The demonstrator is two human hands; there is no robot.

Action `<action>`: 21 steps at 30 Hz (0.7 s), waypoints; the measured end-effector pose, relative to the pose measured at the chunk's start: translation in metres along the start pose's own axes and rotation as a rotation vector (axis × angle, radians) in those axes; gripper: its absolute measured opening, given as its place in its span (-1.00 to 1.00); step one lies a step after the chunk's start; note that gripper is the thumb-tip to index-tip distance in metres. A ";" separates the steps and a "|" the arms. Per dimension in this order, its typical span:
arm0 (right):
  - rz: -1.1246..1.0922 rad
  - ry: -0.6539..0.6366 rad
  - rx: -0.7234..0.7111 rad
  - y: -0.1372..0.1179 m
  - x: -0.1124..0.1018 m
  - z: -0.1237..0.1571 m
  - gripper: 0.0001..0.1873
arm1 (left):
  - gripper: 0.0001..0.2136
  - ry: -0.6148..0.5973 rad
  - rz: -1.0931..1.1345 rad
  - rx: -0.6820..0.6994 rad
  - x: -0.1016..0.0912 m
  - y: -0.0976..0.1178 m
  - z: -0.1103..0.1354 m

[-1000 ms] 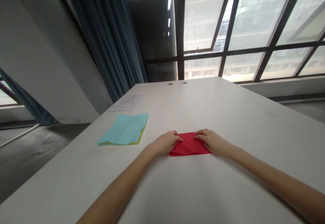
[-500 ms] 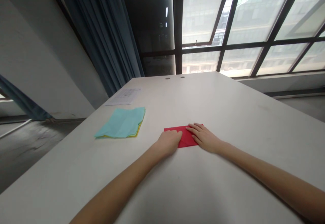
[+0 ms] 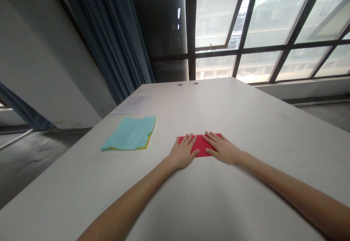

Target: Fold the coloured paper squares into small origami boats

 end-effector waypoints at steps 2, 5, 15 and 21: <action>-0.003 -0.048 0.029 0.008 -0.002 0.003 -0.23 | -0.34 -0.024 -0.003 -0.032 -0.002 -0.008 0.004; -0.010 -0.106 0.050 0.021 -0.004 0.009 -0.19 | -0.27 -0.062 -0.010 -0.064 -0.005 -0.021 0.011; -0.089 0.001 -0.169 0.016 -0.028 0.014 -0.09 | -0.25 -0.024 -0.019 -0.042 -0.008 -0.029 0.015; -0.140 0.049 -0.275 -0.001 -0.047 0.015 -0.42 | -0.27 0.007 -0.015 -0.016 -0.006 -0.028 0.016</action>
Point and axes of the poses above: each hand's wrist, its own z-axis away from the middle knuckle, its own x-axis out of the palm, y = z × x, the point moved 6 cm from there along -z, towards the middle knuckle, and after that the axes turned 6 degrees about y, right-handed, at the moved point
